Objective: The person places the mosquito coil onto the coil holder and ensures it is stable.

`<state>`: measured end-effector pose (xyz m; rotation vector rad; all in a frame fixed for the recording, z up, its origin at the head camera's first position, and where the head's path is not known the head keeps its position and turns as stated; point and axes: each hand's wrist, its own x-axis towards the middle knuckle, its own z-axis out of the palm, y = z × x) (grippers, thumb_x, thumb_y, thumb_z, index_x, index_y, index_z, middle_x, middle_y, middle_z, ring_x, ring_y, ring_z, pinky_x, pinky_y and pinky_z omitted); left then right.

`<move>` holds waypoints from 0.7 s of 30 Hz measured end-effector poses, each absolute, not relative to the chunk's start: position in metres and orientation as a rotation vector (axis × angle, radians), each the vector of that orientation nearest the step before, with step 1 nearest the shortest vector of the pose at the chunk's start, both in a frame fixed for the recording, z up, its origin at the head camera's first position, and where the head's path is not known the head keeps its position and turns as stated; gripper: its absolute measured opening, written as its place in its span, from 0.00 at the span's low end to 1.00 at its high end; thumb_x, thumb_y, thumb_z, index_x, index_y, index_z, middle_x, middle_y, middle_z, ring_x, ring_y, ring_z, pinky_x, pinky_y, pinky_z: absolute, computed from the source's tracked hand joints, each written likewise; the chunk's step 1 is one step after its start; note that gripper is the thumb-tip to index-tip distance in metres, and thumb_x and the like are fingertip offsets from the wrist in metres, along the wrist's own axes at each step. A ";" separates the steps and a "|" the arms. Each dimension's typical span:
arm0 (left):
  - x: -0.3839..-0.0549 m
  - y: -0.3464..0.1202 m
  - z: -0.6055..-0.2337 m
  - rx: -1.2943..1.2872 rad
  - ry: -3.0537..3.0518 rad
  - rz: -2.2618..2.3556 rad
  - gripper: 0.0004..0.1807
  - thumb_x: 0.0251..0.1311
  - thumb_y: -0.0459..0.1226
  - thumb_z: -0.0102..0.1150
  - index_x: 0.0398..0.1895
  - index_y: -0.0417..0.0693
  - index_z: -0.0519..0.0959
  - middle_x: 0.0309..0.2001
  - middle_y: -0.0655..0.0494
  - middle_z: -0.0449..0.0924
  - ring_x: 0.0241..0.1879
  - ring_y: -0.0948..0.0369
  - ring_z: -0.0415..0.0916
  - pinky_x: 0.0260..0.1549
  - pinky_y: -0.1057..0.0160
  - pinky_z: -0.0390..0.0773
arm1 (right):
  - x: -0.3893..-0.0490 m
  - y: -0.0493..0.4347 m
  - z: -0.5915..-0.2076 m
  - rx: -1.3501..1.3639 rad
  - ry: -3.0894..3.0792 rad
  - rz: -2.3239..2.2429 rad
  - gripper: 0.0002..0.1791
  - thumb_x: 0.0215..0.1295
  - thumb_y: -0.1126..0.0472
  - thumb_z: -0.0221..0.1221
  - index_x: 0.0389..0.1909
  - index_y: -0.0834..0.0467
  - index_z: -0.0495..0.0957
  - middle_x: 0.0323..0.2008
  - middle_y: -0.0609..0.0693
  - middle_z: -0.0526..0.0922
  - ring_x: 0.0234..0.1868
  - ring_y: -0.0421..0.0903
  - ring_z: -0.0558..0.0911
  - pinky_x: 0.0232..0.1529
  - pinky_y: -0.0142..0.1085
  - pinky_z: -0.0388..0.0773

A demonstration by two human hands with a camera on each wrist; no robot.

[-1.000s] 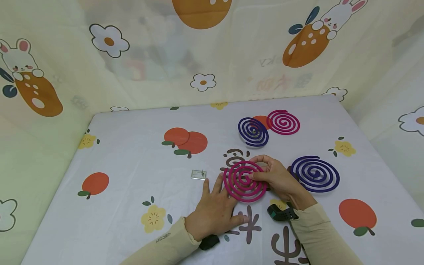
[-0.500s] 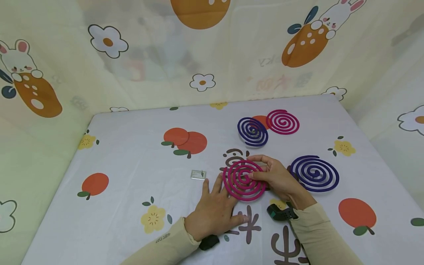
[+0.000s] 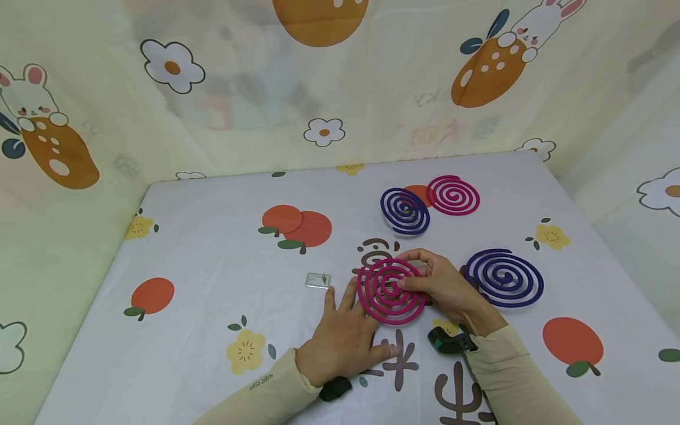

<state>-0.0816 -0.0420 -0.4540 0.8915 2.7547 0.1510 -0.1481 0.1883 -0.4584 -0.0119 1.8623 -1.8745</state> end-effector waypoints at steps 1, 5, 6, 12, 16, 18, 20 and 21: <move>-0.081 -0.042 -0.454 0.892 2.757 0.154 0.48 0.65 0.72 0.49 0.85 0.68 0.52 0.85 0.52 0.46 0.82 0.38 0.40 0.70 0.24 0.52 | -0.148 0.188 -0.458 -0.011 1.863 -1.876 0.31 0.67 0.69 0.68 0.67 0.65 0.65 0.35 0.54 0.90 0.37 0.45 0.91 0.41 0.37 0.87; -0.081 -0.042 -0.453 0.894 2.758 0.159 0.49 0.65 0.72 0.49 0.85 0.67 0.52 0.85 0.52 0.46 0.82 0.39 0.40 0.70 0.24 0.52 | -0.148 0.188 -0.459 -0.009 1.857 -1.891 0.30 0.67 0.70 0.67 0.66 0.65 0.64 0.35 0.53 0.90 0.37 0.44 0.91 0.40 0.37 0.87; -0.081 -0.042 -0.452 0.894 2.758 0.162 0.49 0.66 0.72 0.49 0.85 0.67 0.51 0.85 0.52 0.45 0.82 0.39 0.40 0.70 0.25 0.52 | -0.148 0.188 -0.459 -0.008 1.856 -1.895 0.30 0.67 0.70 0.67 0.65 0.64 0.64 0.34 0.53 0.90 0.37 0.44 0.90 0.40 0.36 0.87; -0.081 -0.042 -0.452 0.903 2.761 0.162 0.48 0.66 0.71 0.48 0.85 0.66 0.52 0.85 0.52 0.46 0.82 0.39 0.40 0.70 0.25 0.52 | -0.148 0.188 -0.459 -0.003 1.852 -1.902 0.28 0.67 0.71 0.66 0.63 0.64 0.64 0.32 0.51 0.89 0.34 0.42 0.90 0.37 0.35 0.87; -0.081 -0.042 -0.452 0.902 2.760 0.152 0.48 0.66 0.71 0.48 0.85 0.66 0.52 0.85 0.52 0.46 0.82 0.39 0.40 0.70 0.25 0.52 | -0.148 0.188 -0.459 -0.009 1.844 -1.905 0.28 0.67 0.72 0.66 0.62 0.64 0.64 0.31 0.51 0.89 0.33 0.41 0.89 0.36 0.34 0.87; -0.081 -0.042 -0.452 0.899 2.759 0.152 0.48 0.66 0.71 0.48 0.85 0.67 0.52 0.85 0.52 0.46 0.82 0.39 0.40 0.70 0.25 0.52 | -0.148 0.188 -0.459 -0.012 1.841 -1.906 0.28 0.66 0.72 0.66 0.62 0.64 0.64 0.31 0.51 0.88 0.33 0.41 0.89 0.36 0.34 0.87; -0.081 -0.042 -0.453 0.898 2.759 0.153 0.48 0.66 0.71 0.48 0.85 0.67 0.52 0.85 0.53 0.46 0.82 0.40 0.40 0.70 0.25 0.52 | -0.148 0.188 -0.459 -0.014 1.841 -1.905 0.28 0.66 0.72 0.66 0.62 0.64 0.64 0.31 0.51 0.88 0.33 0.41 0.89 0.36 0.35 0.87; -0.081 -0.043 -0.453 0.898 2.759 0.153 0.48 0.66 0.71 0.48 0.85 0.67 0.52 0.85 0.53 0.46 0.82 0.40 0.40 0.70 0.25 0.52 | -0.148 0.188 -0.459 -0.015 1.842 -1.903 0.28 0.66 0.72 0.66 0.61 0.64 0.64 0.31 0.51 0.88 0.33 0.41 0.89 0.37 0.34 0.87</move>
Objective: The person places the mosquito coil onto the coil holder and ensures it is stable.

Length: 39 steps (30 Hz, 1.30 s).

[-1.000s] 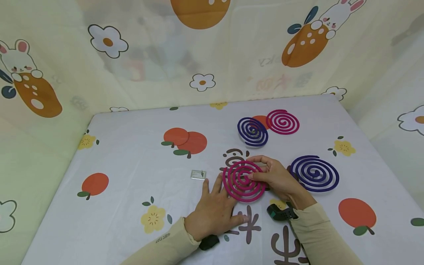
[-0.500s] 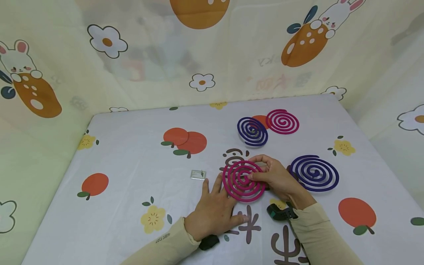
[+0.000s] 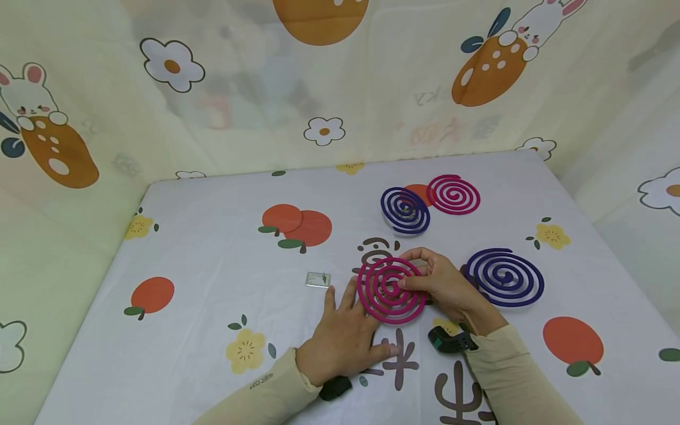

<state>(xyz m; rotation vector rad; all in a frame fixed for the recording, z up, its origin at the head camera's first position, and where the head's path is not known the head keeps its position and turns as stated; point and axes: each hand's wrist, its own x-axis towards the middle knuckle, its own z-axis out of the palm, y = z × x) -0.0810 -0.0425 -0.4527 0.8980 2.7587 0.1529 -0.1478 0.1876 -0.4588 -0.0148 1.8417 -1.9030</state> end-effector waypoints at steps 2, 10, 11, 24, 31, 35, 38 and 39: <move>-0.081 -0.042 -0.453 0.897 2.758 0.154 0.48 0.66 0.71 0.48 0.85 0.67 0.52 0.85 0.53 0.46 0.82 0.40 0.39 0.70 0.25 0.52 | -0.148 0.188 -0.459 -0.018 1.843 -1.899 0.27 0.66 0.72 0.66 0.61 0.64 0.64 0.31 0.51 0.88 0.33 0.41 0.89 0.37 0.35 0.87; -0.081 -0.042 -0.453 0.895 2.759 0.151 0.48 0.66 0.72 0.48 0.85 0.67 0.52 0.85 0.53 0.46 0.82 0.40 0.39 0.70 0.25 0.52 | -0.148 0.187 -0.458 -0.028 1.833 -1.894 0.28 0.65 0.73 0.66 0.60 0.65 0.64 0.30 0.52 0.88 0.32 0.40 0.88 0.36 0.34 0.87; -0.081 -0.042 -0.453 0.894 2.759 0.152 0.48 0.66 0.72 0.48 0.85 0.67 0.52 0.85 0.53 0.46 0.82 0.40 0.39 0.70 0.25 0.52 | -0.148 0.187 -0.459 -0.031 1.832 -1.894 0.28 0.65 0.73 0.66 0.60 0.65 0.64 0.30 0.51 0.88 0.31 0.40 0.88 0.35 0.34 0.87; -0.081 -0.042 -0.452 0.899 2.764 0.147 0.47 0.66 0.72 0.48 0.84 0.66 0.54 0.85 0.53 0.47 0.82 0.40 0.40 0.70 0.26 0.52 | -0.148 0.189 -0.456 -0.078 1.838 -1.862 0.33 0.66 0.73 0.64 0.70 0.67 0.64 0.42 0.59 0.90 0.42 0.48 0.91 0.46 0.39 0.87; -0.080 -0.043 -0.452 0.905 2.762 0.142 0.48 0.67 0.72 0.47 0.85 0.66 0.53 0.85 0.53 0.46 0.82 0.40 0.40 0.70 0.25 0.52 | -0.148 0.188 -0.456 -0.063 1.852 -1.872 0.32 0.67 0.72 0.65 0.69 0.67 0.65 0.39 0.57 0.90 0.40 0.46 0.91 0.45 0.38 0.87; -0.080 -0.043 -0.452 0.907 2.768 0.138 0.48 0.67 0.72 0.47 0.85 0.66 0.52 0.85 0.53 0.46 0.82 0.40 0.40 0.70 0.25 0.53 | -0.148 0.188 -0.457 -0.063 1.857 -1.872 0.31 0.67 0.72 0.65 0.68 0.66 0.65 0.38 0.55 0.90 0.39 0.46 0.91 0.44 0.38 0.87; -0.080 -0.043 -0.453 0.908 2.774 0.130 0.48 0.67 0.72 0.46 0.85 0.66 0.52 0.85 0.53 0.46 0.82 0.40 0.40 0.70 0.25 0.53 | -0.148 0.188 -0.457 -0.064 1.854 -1.875 0.31 0.67 0.71 0.65 0.68 0.66 0.64 0.37 0.55 0.90 0.39 0.45 0.91 0.44 0.38 0.87; -0.080 -0.043 -0.453 0.908 2.774 0.129 0.48 0.67 0.73 0.45 0.85 0.66 0.52 0.85 0.53 0.46 0.82 0.40 0.40 0.70 0.25 0.53 | -0.148 0.188 -0.457 -0.064 1.853 -1.876 0.31 0.67 0.71 0.65 0.68 0.66 0.64 0.37 0.55 0.90 0.39 0.45 0.91 0.44 0.38 0.87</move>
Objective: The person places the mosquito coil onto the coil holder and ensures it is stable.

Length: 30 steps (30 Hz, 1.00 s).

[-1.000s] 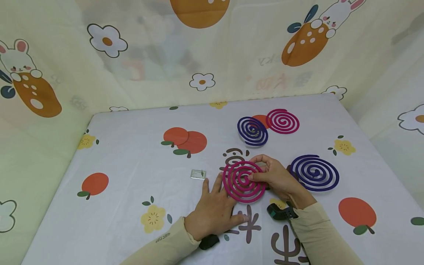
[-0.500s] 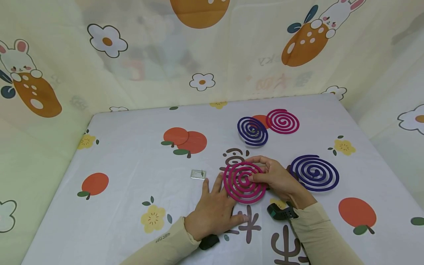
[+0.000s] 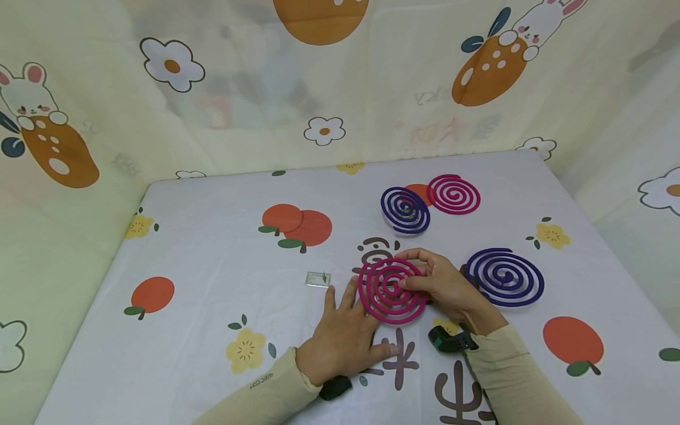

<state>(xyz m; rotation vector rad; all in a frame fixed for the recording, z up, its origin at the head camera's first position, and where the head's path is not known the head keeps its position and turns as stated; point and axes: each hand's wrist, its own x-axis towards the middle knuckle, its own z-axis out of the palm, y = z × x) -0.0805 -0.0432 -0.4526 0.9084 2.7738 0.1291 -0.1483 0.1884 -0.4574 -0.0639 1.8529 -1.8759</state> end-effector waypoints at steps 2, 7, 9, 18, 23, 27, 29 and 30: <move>-0.081 -0.043 -0.453 0.910 2.772 0.134 0.48 0.67 0.72 0.46 0.85 0.66 0.52 0.85 0.53 0.46 0.82 0.39 0.40 0.70 0.25 0.53 | -0.148 0.189 -0.458 -0.064 1.851 -1.879 0.31 0.68 0.71 0.64 0.68 0.66 0.64 0.38 0.55 0.90 0.39 0.45 0.91 0.44 0.38 0.87; -0.081 -0.043 -0.453 0.917 2.769 0.144 0.48 0.66 0.72 0.48 0.85 0.66 0.51 0.85 0.52 0.47 0.82 0.39 0.41 0.70 0.25 0.53 | -0.148 0.189 -0.458 -0.055 1.848 -1.891 0.30 0.68 0.72 0.64 0.69 0.65 0.64 0.38 0.55 0.90 0.39 0.44 0.90 0.43 0.38 0.87; -0.081 -0.043 -0.453 0.919 2.772 0.140 0.49 0.66 0.72 0.48 0.85 0.66 0.51 0.85 0.52 0.47 0.82 0.39 0.41 0.70 0.25 0.53 | -0.148 0.189 -0.458 -0.050 1.847 -1.895 0.30 0.69 0.72 0.63 0.69 0.65 0.64 0.37 0.54 0.90 0.38 0.44 0.90 0.42 0.37 0.87; -0.081 -0.042 -0.453 0.913 2.765 0.140 0.48 0.66 0.72 0.48 0.85 0.67 0.52 0.85 0.52 0.46 0.82 0.39 0.40 0.70 0.25 0.52 | -0.148 0.189 -0.458 -0.044 1.849 -1.890 0.30 0.69 0.71 0.64 0.68 0.65 0.64 0.36 0.53 0.90 0.38 0.43 0.90 0.42 0.37 0.87; -0.081 -0.043 -0.453 0.916 2.769 0.141 0.48 0.66 0.72 0.48 0.85 0.67 0.52 0.85 0.52 0.47 0.82 0.39 0.41 0.70 0.25 0.53 | -0.148 0.188 -0.458 -0.042 1.849 -1.890 0.30 0.69 0.71 0.64 0.68 0.65 0.64 0.37 0.53 0.90 0.38 0.44 0.90 0.42 0.37 0.87; -0.081 -0.043 -0.453 0.916 2.778 0.143 0.48 0.66 0.72 0.47 0.85 0.67 0.51 0.85 0.52 0.47 0.82 0.39 0.42 0.70 0.25 0.53 | -0.148 0.187 -0.458 -0.039 1.850 -1.890 0.30 0.69 0.70 0.64 0.69 0.65 0.64 0.37 0.53 0.90 0.38 0.44 0.90 0.42 0.38 0.87; -0.081 -0.043 -0.453 0.914 2.781 0.144 0.48 0.66 0.72 0.47 0.85 0.67 0.51 0.85 0.52 0.46 0.82 0.39 0.42 0.70 0.25 0.53 | -0.148 0.187 -0.458 -0.038 1.853 -1.891 0.30 0.69 0.70 0.65 0.69 0.65 0.64 0.36 0.53 0.90 0.38 0.44 0.90 0.42 0.37 0.87; -0.081 -0.043 -0.453 0.915 2.781 0.144 0.48 0.66 0.72 0.47 0.85 0.67 0.51 0.85 0.52 0.46 0.82 0.39 0.42 0.70 0.25 0.53 | -0.148 0.187 -0.458 -0.039 1.855 -1.891 0.31 0.69 0.70 0.65 0.69 0.65 0.64 0.36 0.53 0.90 0.38 0.44 0.90 0.42 0.37 0.87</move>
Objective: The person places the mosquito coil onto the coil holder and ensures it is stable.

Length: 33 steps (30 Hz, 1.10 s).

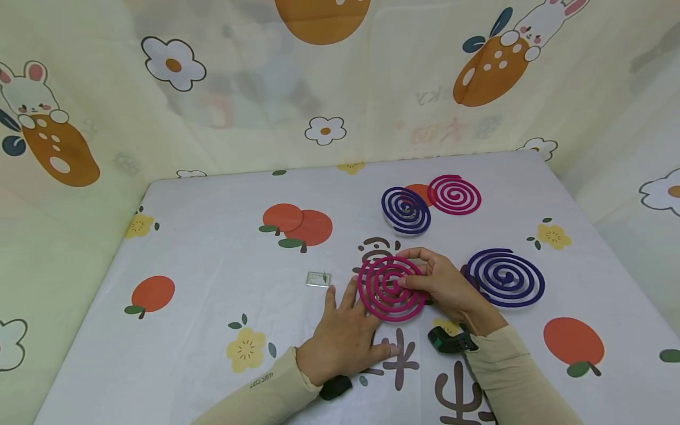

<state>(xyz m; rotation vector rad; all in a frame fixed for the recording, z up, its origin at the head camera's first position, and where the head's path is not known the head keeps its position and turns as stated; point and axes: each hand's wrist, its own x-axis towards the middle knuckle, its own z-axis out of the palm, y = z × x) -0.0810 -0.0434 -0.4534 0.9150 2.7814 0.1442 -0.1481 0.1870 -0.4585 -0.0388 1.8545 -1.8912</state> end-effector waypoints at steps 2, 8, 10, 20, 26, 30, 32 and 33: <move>-0.081 -0.043 -0.453 0.914 2.779 0.146 0.48 0.67 0.72 0.47 0.85 0.67 0.51 0.85 0.52 0.46 0.82 0.39 0.42 0.70 0.25 0.53 | -0.148 0.187 -0.459 -0.041 1.857 -1.890 0.31 0.69 0.70 0.65 0.69 0.65 0.64 0.36 0.53 0.90 0.38 0.44 0.90 0.42 0.37 0.87; -0.081 -0.043 -0.454 0.920 2.773 0.149 0.48 0.67 0.72 0.47 0.85 0.67 0.51 0.85 0.52 0.45 0.82 0.39 0.41 0.70 0.25 0.53 | -0.148 0.186 -0.458 -0.043 1.862 -1.882 0.31 0.69 0.70 0.65 0.69 0.65 0.64 0.37 0.54 0.90 0.38 0.44 0.90 0.42 0.37 0.87; -0.081 -0.043 -0.454 0.922 2.768 0.148 0.48 0.67 0.72 0.47 0.85 0.67 0.51 0.85 0.52 0.45 0.82 0.39 0.41 0.69 0.25 0.53 | -0.148 0.187 -0.458 -0.045 1.866 -1.877 0.31 0.69 0.70 0.65 0.69 0.65 0.64 0.37 0.54 0.90 0.38 0.44 0.90 0.42 0.37 0.87; -0.081 -0.043 -0.453 0.905 2.757 0.131 0.47 0.67 0.72 0.46 0.85 0.66 0.52 0.85 0.52 0.46 0.82 0.39 0.40 0.70 0.26 0.52 | -0.149 0.187 -0.459 -0.067 1.870 -1.860 0.31 0.68 0.70 0.65 0.69 0.66 0.64 0.35 0.55 0.89 0.37 0.44 0.90 0.40 0.37 0.87; -0.081 -0.042 -0.453 0.899 2.760 0.122 0.47 0.67 0.72 0.46 0.85 0.66 0.52 0.85 0.52 0.46 0.82 0.39 0.40 0.70 0.26 0.51 | -0.149 0.187 -0.459 -0.084 1.875 -1.863 0.31 0.69 0.70 0.65 0.69 0.67 0.63 0.34 0.54 0.89 0.36 0.43 0.90 0.39 0.36 0.87; -0.081 -0.042 -0.453 0.905 2.761 0.121 0.48 0.67 0.72 0.45 0.85 0.66 0.51 0.85 0.52 0.45 0.82 0.39 0.40 0.70 0.26 0.51 | -0.148 0.187 -0.459 -0.091 1.880 -1.870 0.31 0.70 0.70 0.64 0.69 0.67 0.62 0.34 0.53 0.89 0.35 0.42 0.90 0.39 0.36 0.87; -0.081 -0.042 -0.453 0.906 2.759 0.121 0.48 0.67 0.72 0.45 0.85 0.66 0.51 0.85 0.52 0.45 0.82 0.39 0.40 0.70 0.26 0.51 | -0.148 0.187 -0.459 -0.091 1.881 -1.871 0.31 0.70 0.70 0.64 0.69 0.67 0.62 0.34 0.53 0.89 0.35 0.42 0.90 0.39 0.36 0.87; -0.081 -0.042 -0.453 0.907 2.757 0.122 0.48 0.67 0.72 0.45 0.85 0.66 0.51 0.85 0.52 0.45 0.82 0.39 0.39 0.71 0.26 0.51 | -0.148 0.187 -0.459 -0.090 1.881 -1.871 0.31 0.70 0.70 0.64 0.69 0.67 0.62 0.34 0.53 0.89 0.35 0.42 0.90 0.39 0.36 0.87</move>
